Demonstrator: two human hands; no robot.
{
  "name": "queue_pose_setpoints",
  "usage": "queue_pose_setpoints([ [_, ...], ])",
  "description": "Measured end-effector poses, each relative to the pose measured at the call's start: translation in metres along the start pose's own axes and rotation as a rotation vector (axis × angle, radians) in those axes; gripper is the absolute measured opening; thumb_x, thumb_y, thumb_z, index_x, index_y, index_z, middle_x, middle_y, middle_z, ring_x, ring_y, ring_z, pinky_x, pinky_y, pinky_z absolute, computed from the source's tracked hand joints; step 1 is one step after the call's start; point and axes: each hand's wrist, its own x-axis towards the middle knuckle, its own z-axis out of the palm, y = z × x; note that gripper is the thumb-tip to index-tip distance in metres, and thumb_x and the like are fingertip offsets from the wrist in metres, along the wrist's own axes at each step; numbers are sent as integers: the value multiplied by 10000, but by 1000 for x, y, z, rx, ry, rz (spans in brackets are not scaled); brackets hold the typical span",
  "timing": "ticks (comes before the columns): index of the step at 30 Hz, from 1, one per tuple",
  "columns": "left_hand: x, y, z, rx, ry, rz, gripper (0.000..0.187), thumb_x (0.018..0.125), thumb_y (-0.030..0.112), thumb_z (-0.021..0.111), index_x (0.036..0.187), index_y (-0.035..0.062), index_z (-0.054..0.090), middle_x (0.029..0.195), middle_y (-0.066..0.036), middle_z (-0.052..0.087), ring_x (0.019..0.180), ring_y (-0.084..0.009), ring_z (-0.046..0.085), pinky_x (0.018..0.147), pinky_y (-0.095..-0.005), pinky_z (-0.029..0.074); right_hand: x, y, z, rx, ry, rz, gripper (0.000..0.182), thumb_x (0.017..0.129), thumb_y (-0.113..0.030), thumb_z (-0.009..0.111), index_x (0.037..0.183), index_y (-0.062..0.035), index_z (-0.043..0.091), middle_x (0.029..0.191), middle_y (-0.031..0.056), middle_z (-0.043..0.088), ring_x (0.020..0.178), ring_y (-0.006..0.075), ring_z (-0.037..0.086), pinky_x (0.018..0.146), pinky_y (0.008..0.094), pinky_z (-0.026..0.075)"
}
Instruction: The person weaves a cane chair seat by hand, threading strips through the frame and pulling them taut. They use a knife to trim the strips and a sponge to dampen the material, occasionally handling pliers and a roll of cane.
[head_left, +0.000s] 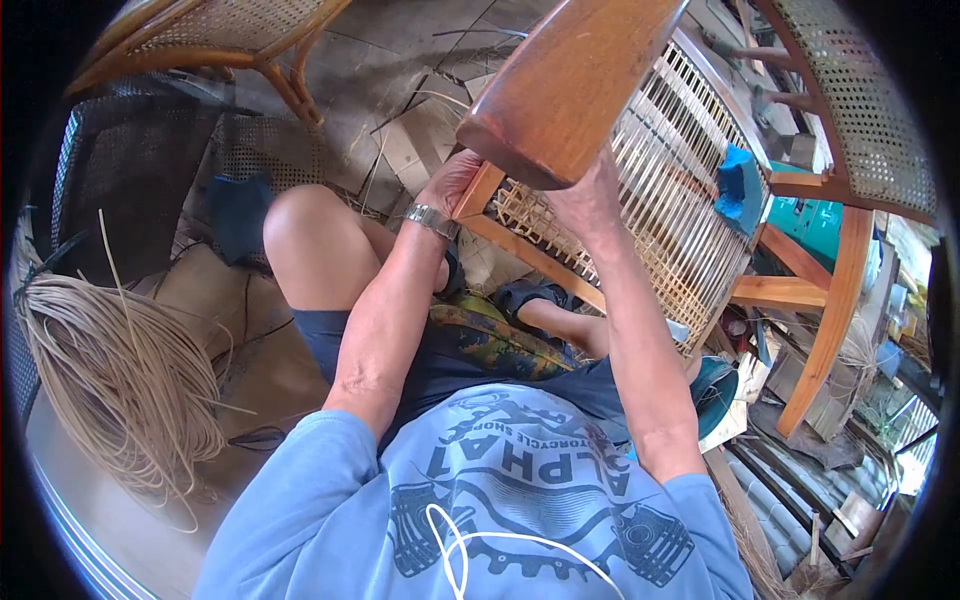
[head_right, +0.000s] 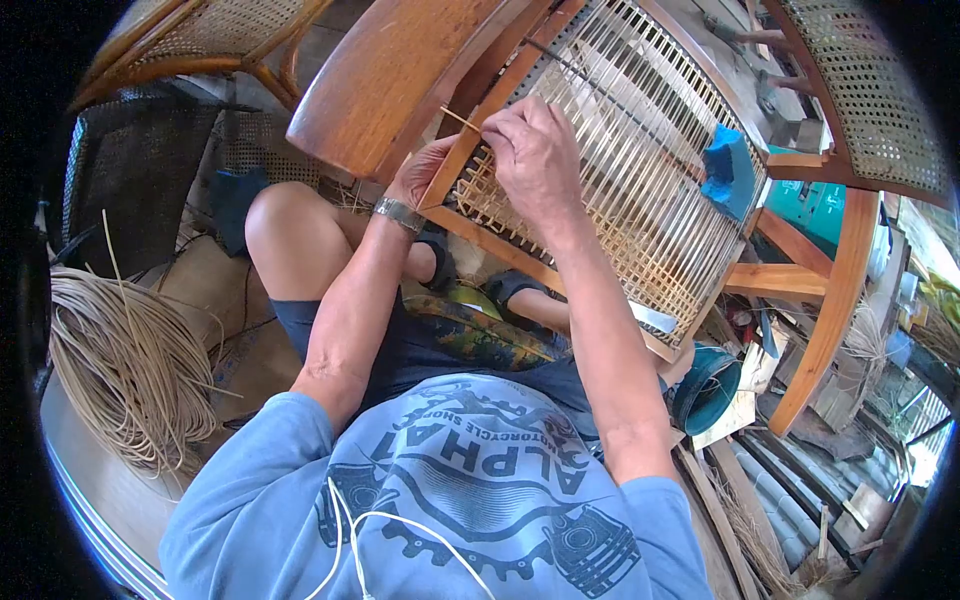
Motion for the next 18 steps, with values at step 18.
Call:
queue_pose_setpoints([
  [18, -11, -1, 23, 791, 227, 444, 529, 1018, 574, 562, 1045, 63, 695, 949, 5, 693, 800, -70, 613, 757, -247, 517, -11, -131, -464, -696, 1199, -457, 350, 959, -368, 702, 940, -22, 655, 864, 118, 634, 808, 222, 596, 798, 328, 473],
])
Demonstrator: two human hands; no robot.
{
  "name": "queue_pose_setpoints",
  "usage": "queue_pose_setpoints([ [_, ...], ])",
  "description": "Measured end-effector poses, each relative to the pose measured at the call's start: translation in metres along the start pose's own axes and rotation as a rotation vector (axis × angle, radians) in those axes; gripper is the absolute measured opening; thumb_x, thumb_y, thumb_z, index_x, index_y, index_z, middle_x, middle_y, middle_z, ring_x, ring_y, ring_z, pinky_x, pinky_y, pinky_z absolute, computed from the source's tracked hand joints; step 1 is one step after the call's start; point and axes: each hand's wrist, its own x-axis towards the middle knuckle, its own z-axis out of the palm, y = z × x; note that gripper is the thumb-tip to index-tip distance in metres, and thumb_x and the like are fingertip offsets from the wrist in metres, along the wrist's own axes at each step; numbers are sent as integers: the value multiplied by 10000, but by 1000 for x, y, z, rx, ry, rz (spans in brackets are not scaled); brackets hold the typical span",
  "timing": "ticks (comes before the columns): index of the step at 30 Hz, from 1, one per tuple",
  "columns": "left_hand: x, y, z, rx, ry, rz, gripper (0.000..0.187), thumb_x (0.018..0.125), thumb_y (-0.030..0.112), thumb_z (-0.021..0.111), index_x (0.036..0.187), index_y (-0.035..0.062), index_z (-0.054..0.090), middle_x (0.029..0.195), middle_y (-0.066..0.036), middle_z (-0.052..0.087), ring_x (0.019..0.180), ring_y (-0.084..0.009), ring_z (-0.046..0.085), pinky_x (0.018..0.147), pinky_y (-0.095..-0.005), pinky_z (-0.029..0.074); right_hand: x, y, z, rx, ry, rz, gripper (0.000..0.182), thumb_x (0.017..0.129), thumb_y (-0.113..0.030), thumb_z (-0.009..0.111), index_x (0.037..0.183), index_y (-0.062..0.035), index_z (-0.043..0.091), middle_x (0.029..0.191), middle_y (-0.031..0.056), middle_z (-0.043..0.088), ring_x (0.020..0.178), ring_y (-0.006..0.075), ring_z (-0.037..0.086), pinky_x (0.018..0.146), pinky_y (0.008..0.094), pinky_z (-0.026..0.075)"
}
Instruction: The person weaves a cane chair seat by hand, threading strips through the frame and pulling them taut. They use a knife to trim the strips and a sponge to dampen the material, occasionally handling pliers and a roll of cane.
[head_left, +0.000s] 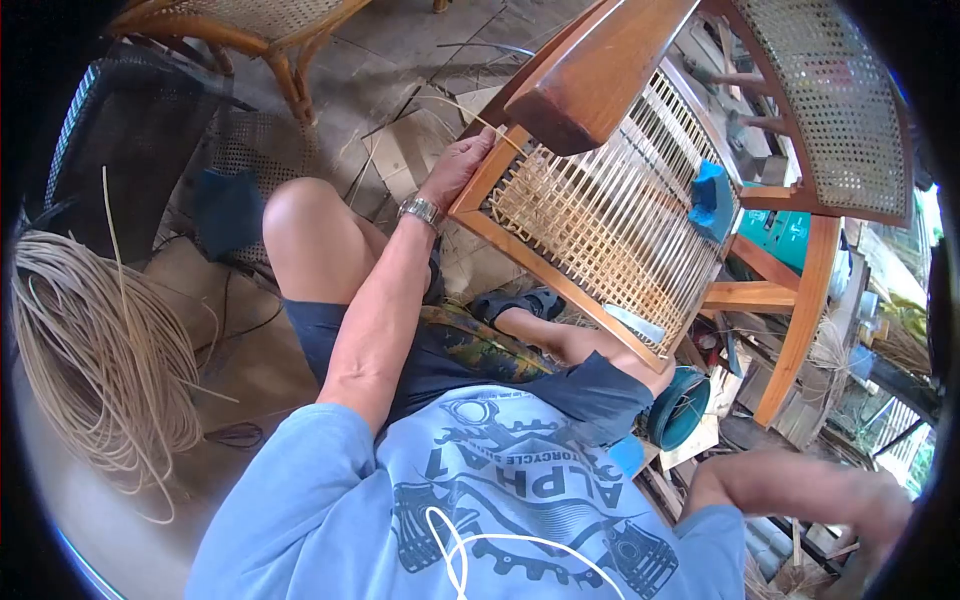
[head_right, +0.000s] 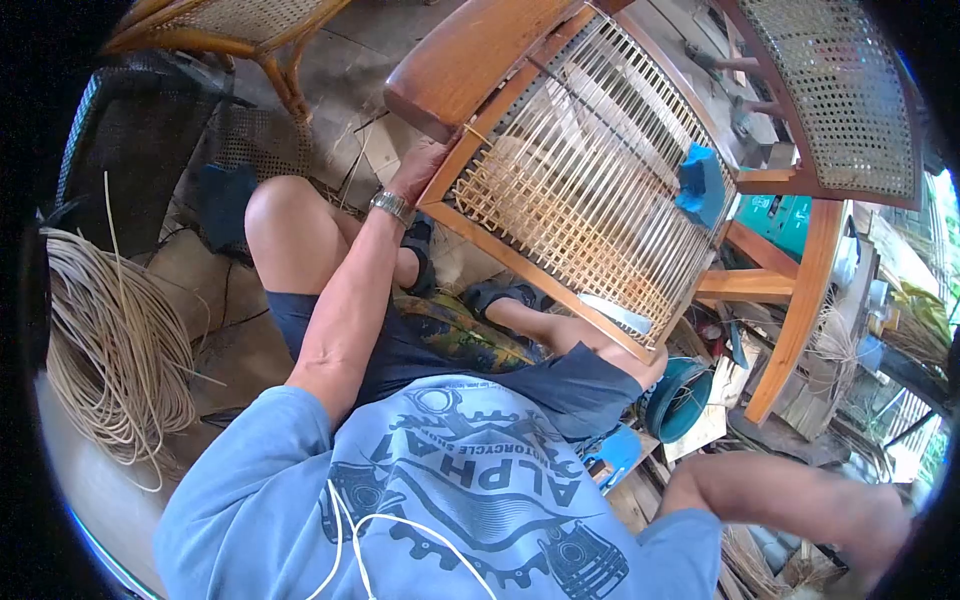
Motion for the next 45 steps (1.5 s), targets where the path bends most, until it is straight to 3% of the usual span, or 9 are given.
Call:
queue_pose_setpoints([
  [2, 4, -5, -2, 15, 29, 3, 496, 1019, 548, 581, 1049, 65, 691, 962, 6, 690, 816, -65, 608, 765, -254, 519, -46, -86, 9, 210, -114, 137, 362, 953, -382, 710, 936, -27, 642, 834, 82, 594, 841, 186, 570, 862, 274, 442],
  [4, 7, -7, -5, 32, 63, 7, 464, 1019, 522, 600, 1053, 67, 687, 975, 8, 686, 832, -61, 602, 773, -260, 520, -133, -172, 19, 316, -798, 180, 252, 1006, -89, 516, 1152, 60, 656, 1155, 179, 680, 1022, 259, 653, 965, 400, 510],
  [7, 3, -3, -7, 43, 47, -13, 490, 1035, 528, 565, 1105, 57, 682, 1044, -16, 687, 882, -59, 600, 791, -260, 520, -252, -245, 62, 759, -1295, 530, 273, 900, -127, 729, 1136, -42, 621, 1076, 160, 619, 1010, 373, 602, 874, 441, 495],
  [10, -17, 31, 8, -156, -20, -58, 563, 1033, 564, 539, 1171, 36, 676, 1111, -37, 682, 933, -74, 606, 826, -261, 516, -320, -236, 98, 466, -1238, 354, 400, 920, -279, 737, 1210, -39, 604, 1129, 212, 627, 1120, 362, 600, 937, 463, 488],
  [13, -25, 48, 15, 231, -41, -26, 598, 1039, 564, 522, 1224, 13, 662, 1119, -51, 687, 948, -101, 624, 852, -264, 511, -314, -239, 116, 212, -1882, 583, 532, 992, -494, 603, 1214, -12, 630, 1075, 237, 707, 1001, 384, 690, 880, 480, 524],
  [16, -22, 42, 19, 260, 18, 125, 524, 1053, 485, 530, 1219, 6, 665, 1095, -51, 694, 935, -115, 629, 859, -272, 511, -327, -234, 121, 318, -2003, 774, 484, 1013, -444, 594, 1135, 19, 666, 956, 248, 726, 908, 388, 715, 848, 502, 534],
  [23, -28, 55, 27, 145, 55, -28, 386, 1034, 342, 560, 1122, -11, 687, 1032, -55, 711, 867, -110, 650, 810, -287, 530, -275, -195, 113, 1401, -1259, 1816, 292, 1035, -268, 625, 1062, 12, 702, 607, -95, 428, 543, 5, 343, 506, 201, 257],
  [33, -35, 67, 33, 185, 66, 12, 414, 951, 323, 749, 1184, -16, 701, 1083, -31, 700, 994, -106, 621, 910, -253, 482, -299, -81, -16, 585, -1906, 1269, 215, 1011, -96, 631, 1175, 4, 729, 731, -30, 578, 648, 67, 491, 610, 239, 419],
  [45, -37, 59, 34, 356, 45, 82, 440, 1007, 208, 586, 1369, -41, 570, 1213, -50, 647, 1106, -110, 583, 996, -271, 448, -410, 72, -144, 71, -1560, 1355, 256, 934, -234, 754, 994, 12, 716, 882, 34, 712, 799, 89, 626, 758, 268, 510],
])
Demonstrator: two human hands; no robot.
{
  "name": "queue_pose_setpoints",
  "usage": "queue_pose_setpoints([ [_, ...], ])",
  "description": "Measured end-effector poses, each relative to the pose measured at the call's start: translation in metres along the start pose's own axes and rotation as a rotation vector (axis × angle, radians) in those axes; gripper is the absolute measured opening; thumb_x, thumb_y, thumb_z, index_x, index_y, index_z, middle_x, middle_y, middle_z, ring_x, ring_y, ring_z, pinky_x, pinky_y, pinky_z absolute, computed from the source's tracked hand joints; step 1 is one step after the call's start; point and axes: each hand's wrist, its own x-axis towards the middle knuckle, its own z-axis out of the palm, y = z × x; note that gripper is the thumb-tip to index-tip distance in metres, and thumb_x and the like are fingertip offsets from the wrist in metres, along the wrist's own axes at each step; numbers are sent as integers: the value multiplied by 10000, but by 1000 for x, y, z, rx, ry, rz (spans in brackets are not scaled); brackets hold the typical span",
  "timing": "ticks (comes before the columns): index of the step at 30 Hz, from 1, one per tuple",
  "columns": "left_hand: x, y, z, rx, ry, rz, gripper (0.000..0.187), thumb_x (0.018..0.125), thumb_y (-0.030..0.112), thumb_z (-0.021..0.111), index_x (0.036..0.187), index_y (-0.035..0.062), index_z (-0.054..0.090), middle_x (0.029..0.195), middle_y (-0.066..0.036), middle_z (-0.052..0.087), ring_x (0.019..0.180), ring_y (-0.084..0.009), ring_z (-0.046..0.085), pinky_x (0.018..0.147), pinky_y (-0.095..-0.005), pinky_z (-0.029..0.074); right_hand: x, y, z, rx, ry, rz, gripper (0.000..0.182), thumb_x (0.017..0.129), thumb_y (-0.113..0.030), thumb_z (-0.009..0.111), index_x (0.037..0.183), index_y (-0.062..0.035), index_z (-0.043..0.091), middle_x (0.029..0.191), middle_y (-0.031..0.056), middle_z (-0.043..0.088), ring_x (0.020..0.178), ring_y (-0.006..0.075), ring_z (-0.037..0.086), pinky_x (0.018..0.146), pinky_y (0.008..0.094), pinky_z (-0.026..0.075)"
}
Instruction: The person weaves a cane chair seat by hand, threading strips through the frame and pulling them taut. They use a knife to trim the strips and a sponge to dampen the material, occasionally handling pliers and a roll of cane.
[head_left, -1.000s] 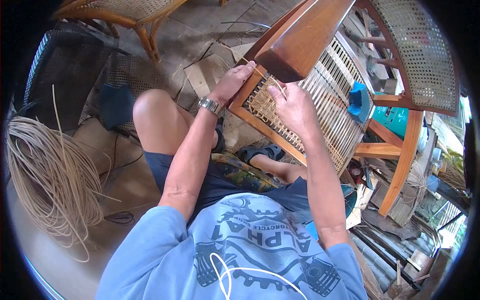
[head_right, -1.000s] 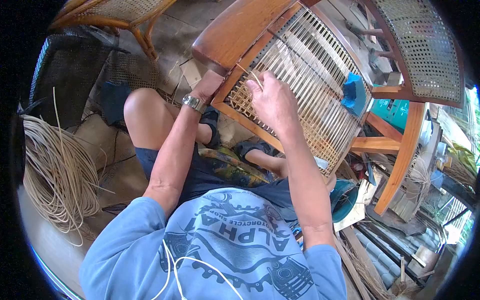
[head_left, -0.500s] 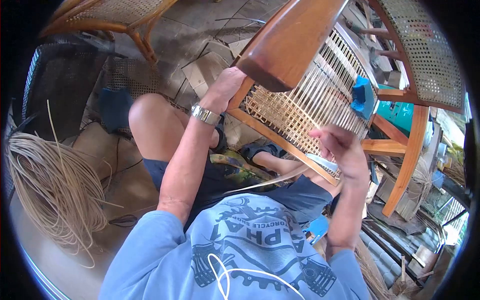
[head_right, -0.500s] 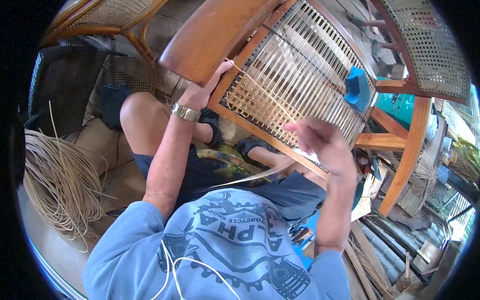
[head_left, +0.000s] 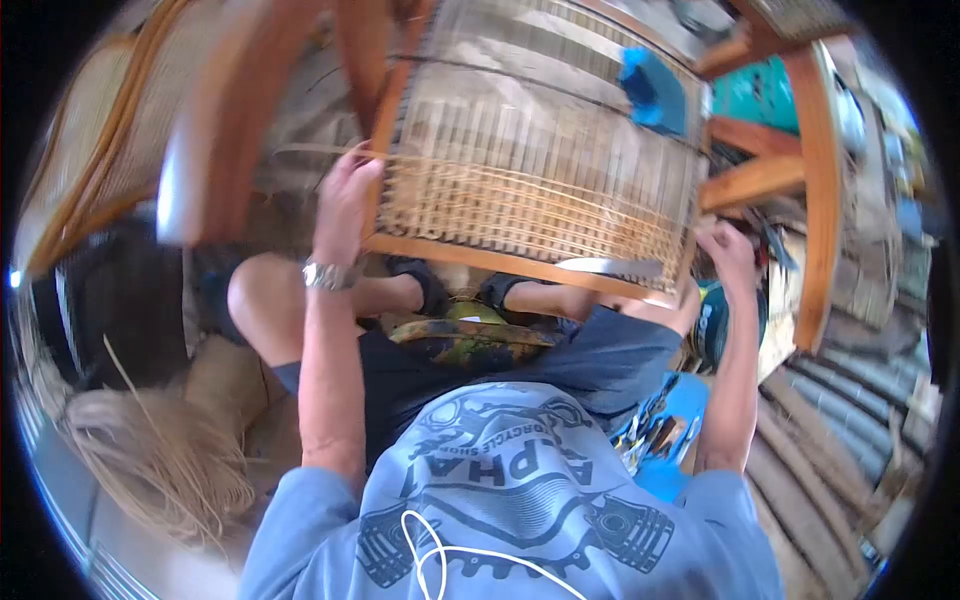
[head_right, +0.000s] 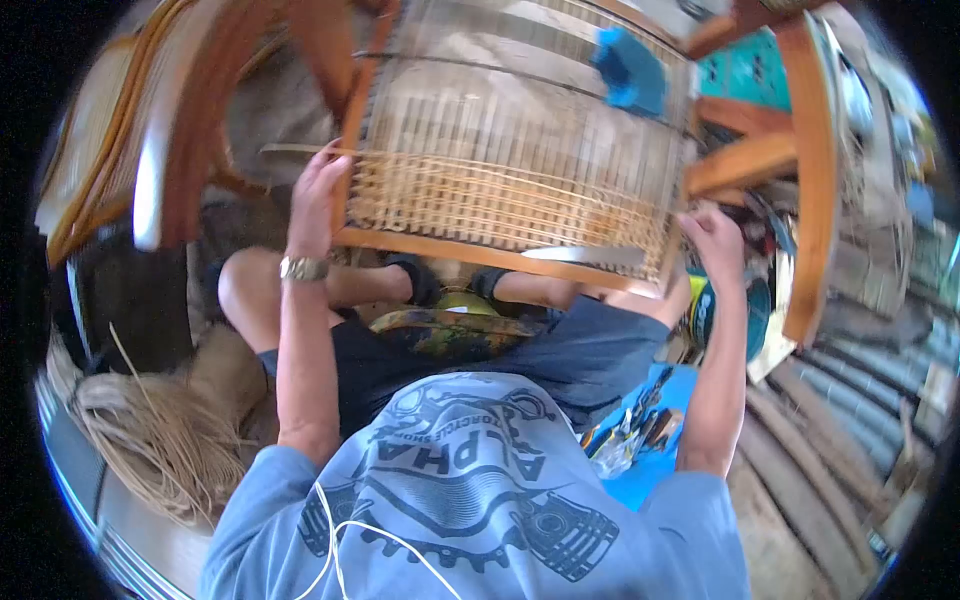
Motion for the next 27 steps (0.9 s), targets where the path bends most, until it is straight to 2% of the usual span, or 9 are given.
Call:
queue_pose_setpoints([
  [2, -1, -1, -2, 136, 61, 98, 472, 1016, 224, 581, 1408, -39, 553, 1244, -66, 650, 1124, -128, 588, 1007, -280, 448, 2, 2, 8, 74, 2, 18, 255, 909, -254, 781, 917, -11, 705, 827, 1, 672, 763, 78, 588, 721, 255, 481],
  [4, -6, 5, 14, 286, 271, 139, 395, 1061, 290, 585, 1265, -35, 676, 1120, -40, 700, 1008, -101, 616, 898, -265, 500, 4, 9, 15, 219, -44, 21, 245, 900, -254, 793, 866, -32, 697, 779, -30, 631, 729, 64, 540, 690, 242, 448],
  [6, -5, 4, 18, 467, 374, 216, 310, 1033, 249, 643, 1151, -20, 740, 1004, -20, 723, 904, -77, 616, 817, -255, 515, 7, 22, 15, 264, -54, 48, 239, 899, -250, 795, 859, -35, 699, 770, -30, 625, 726, 64, 531, 689, 245, 444],
  [10, 5, -6, 10, 536, 376, 258, 279, 1024, 256, 650, 1004, -9, 735, 908, -7, 714, 829, -81, 605, 779, -260, 512, 5, 40, 24, 418, -43, 74, 248, 881, -257, 801, 895, -29, 705, 786, -28, 623, 733, 69, 529, 687, 251, 443],
  [12, 7, -7, 13, 737, 483, 260, 297, 1032, 272, 626, 915, 9, 699, 844, -1, 687, 773, -83, 567, 728, -277, 489, 5, 46, 25, 496, -75, 60, 239, 888, -257, 789, 892, -36, 697, 772, -44, 596, 728, 67, 515, 680, 252, 439],
  [15, 15, -19, 0, 722, 513, 294, 301, 1035, 270, 609, 883, 19, 672, 798, -8, 662, 736, -86, 525, 690, -298, 459, 0, 46, 20, 406, -75, 15, 191, 920, -230, 762, 913, -59, 677, 769, -58, 575, 721, 61, 506, 687, 235, 441],
  [17, 14, -17, 3, 729, 527, 279, 362, 1043, 308, 575, 874, 2, 667, 780, -27, 652, 721, -109, 508, 687, -325, 449, -4, 41, 24, 336, -19, 27, 229, 905, -246, 757, 940, -28, 695, 752, -15, 604, 724, 71, 533, 667, 263, 450],
  [21, 8, -10, 7, 995, 644, 92, 481, 1015, 391, 550, 861, -51, 658, 775, -116, 682, 690, -227, 547, 701, -422, 469, -5, 44, 27, 301, 29, 6, 256, 919, -265, 734, 944, -12, 704, 752, 21, 634, 724, 97, 554, 667, 293, 465],
  [27, -1, -2, 25, 906, 720, 99, 476, 1003, 403, 571, 811, -21, 667, 741, -91, 678, 676, -183, 542, 676, -394, 462, 14, 58, 23, 326, -92, -96, 247, 943, -251, 695, 928, -4, 698, 759, 56, 638, 735, 107, 559, 686, 310, 467],
])
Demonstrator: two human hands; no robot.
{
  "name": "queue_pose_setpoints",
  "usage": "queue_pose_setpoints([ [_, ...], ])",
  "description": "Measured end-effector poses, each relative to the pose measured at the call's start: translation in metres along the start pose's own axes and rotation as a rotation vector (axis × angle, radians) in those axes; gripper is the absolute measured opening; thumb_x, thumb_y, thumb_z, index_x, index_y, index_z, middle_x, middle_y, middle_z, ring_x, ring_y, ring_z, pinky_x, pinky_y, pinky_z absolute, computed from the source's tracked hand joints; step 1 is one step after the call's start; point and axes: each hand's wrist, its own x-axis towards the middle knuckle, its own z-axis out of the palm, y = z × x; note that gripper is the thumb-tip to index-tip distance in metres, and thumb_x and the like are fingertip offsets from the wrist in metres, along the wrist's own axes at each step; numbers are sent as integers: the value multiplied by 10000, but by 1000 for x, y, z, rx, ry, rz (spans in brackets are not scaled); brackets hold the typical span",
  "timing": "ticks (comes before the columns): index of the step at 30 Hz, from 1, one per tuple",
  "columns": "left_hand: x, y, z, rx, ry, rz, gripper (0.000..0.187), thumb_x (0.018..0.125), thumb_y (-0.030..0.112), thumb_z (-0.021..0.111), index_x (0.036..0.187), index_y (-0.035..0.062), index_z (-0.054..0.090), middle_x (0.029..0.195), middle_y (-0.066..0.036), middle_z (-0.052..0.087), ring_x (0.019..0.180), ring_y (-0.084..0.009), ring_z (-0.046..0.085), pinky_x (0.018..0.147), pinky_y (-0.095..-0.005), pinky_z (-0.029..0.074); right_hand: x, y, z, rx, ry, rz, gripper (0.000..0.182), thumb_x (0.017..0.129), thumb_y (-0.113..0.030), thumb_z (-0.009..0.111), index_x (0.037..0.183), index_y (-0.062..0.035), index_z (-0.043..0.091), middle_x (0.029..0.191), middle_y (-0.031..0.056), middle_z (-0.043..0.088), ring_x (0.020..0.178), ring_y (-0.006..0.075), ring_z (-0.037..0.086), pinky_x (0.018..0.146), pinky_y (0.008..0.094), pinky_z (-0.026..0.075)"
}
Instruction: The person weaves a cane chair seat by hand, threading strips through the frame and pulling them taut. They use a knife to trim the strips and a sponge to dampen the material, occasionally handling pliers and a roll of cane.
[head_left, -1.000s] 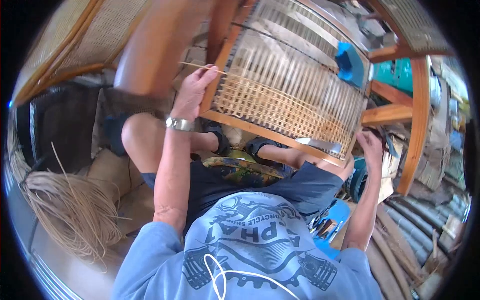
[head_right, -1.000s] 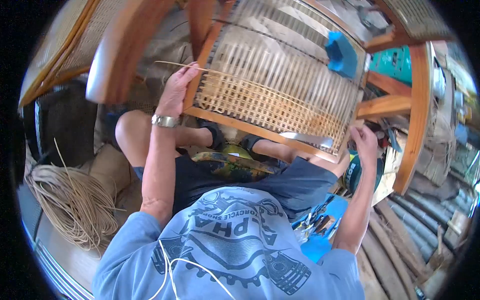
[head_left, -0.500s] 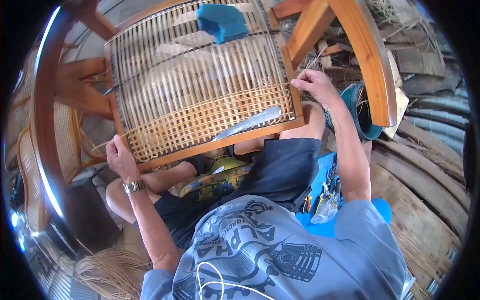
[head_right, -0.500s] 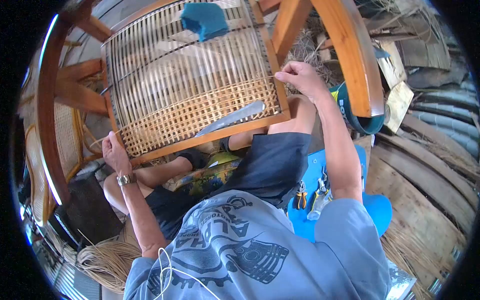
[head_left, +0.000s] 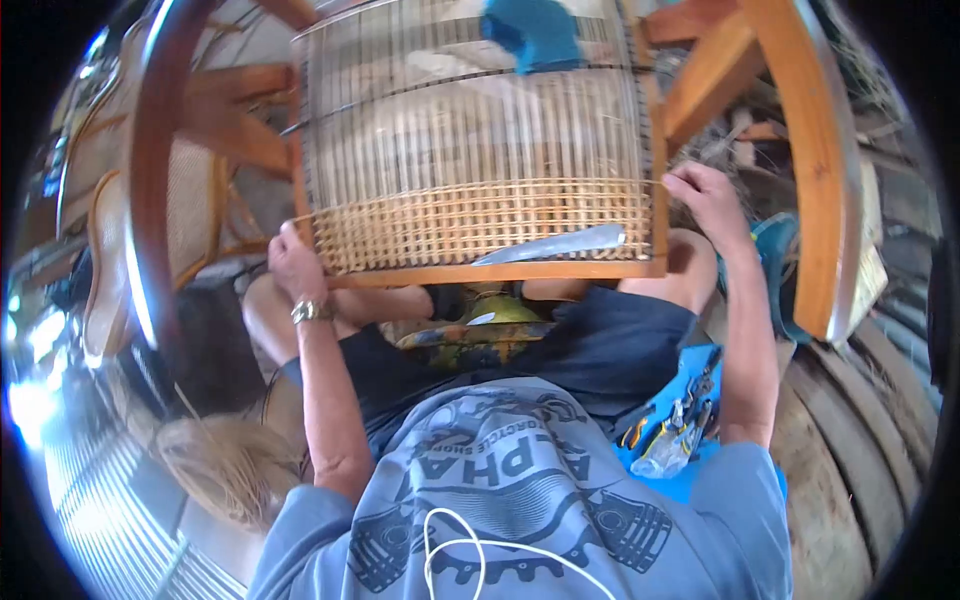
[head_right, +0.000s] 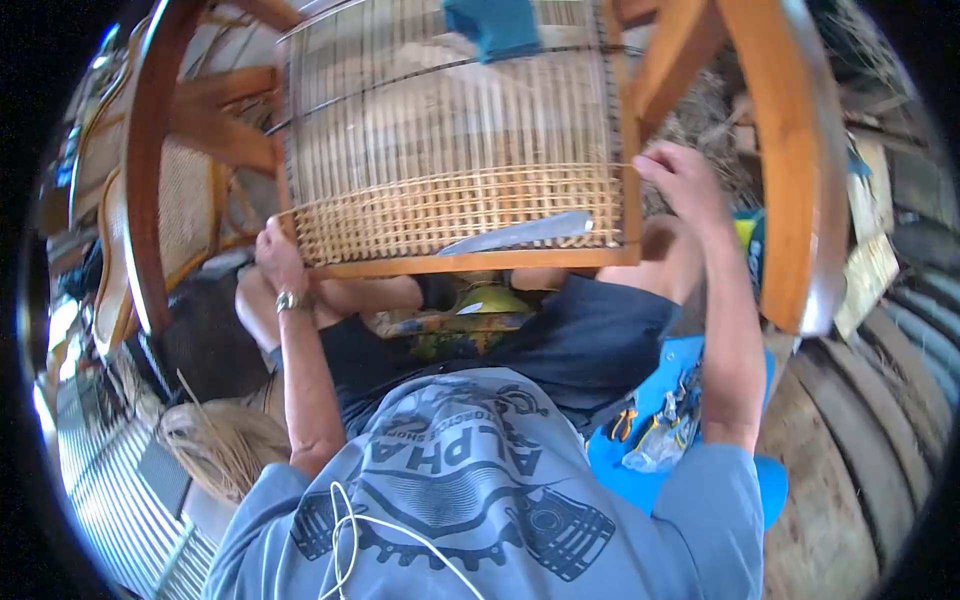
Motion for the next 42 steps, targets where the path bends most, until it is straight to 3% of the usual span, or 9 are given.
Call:
queue_pose_setpoints([
  [4, 5, -12, 3, -173, 22, 51, 470, 1011, 428, 600, 827, 5, 692, 751, -57, 681, 679, -146, 566, 650, -334, 465, -16, -39, 11, -312, 234, -199, 266, 965, -259, 664, 944, 6, 676, 820, 125, 678, 760, 271, 640, 740, 379, 493],
  [6, 14, -21, 2, -288, -116, -70, 454, 986, 432, 666, 852, -1, 698, 771, -47, 683, 711, -119, 584, 663, -296, 480, -23, -36, 12, -442, 227, -96, 244, 974, -220, 644, 1101, -14, 672, 1042, 169, 698, 975, 378, 648, 868, 423, 499],
  [10, 0, -1, -1, -272, -135, -36, 441, 956, 420, 722, 866, -12, 694, 779, -37, 680, 730, -109, 590, 690, -282, 498, -39, -56, 25, -866, 461, -193, 340, 993, -179, 610, 1301, -35, 600, 1241, 195, 632, 1196, 397, 585, 1001, 446, 464],
  [18, 2, 0, -1, -356, -164, -105, 426, 943, 406, 742, 894, -15, 698, 800, -40, 693, 720, -99, 601, 679, -278, 513, -22, -218, 187, 9, 146, -519, 358, 970, -103, 683, 1302, -4, 596, 1251, 164, 656, 1155, 279, 646, 1013, 382, 491],
  [24, 3, 2, -2, -386, -200, -124, 424, 939, 403, 743, 879, -14, 693, 794, -50, 700, 724, -115, 616, 690, -293, 520, 26, -269, 296, 528, -564, 229, 483, 1020, -278, 638, 1329, 78, 533, 1162, 198, 656, 974, 227, 700, 848, 336, 586],
  [28, 2, 6, -4, -437, -211, -163, 430, 934, 408, 745, 880, -16, 695, 795, -58, 703, 732, -121, 626, 699, -302, 523, 45, -270, 312, 566, -699, 447, 382, 1034, -250, 629, 1293, 25, 579, 1035, 117, 686, 806, 137, 701, 724, 258, 595],
  [31, 5, -1, -1, -468, -250, -172, 435, 935, 410, 743, 879, -19, 695, 794, -59, 705, 735, -124, 631, 701, -301, 524, 41, -276, 289, 122, -536, 204, 231, 1005, -173, 635, 1049, 34, 727, 787, 84, 697, 645, 120, 656, 598, 263, 553],
  [35, 6, -7, 5, -516, -240, -156, 438, 939, 403, 742, 878, -28, 695, 794, -55, 700, 728, -112, 611, 690, -291, 514, 39, -240, 206, -137, -480, -141, 227, 962, -183, 632, 1027, -4, 755, 808, 89, 722, 638, 134, 658, 580, 285, 536],
  [42, 4, 11, -10, -484, -295, -172, 427, 963, 386, 711, 917, -39, 704, 841, -46, 698, 764, -104, 601, 721, -281, 507, 21, -148, 58, -283, -186, 132, 239, 928, -197, 678, 983, 30, 728, 802, 79, 700, 684, 128, 643, 635, 285, 531],
])
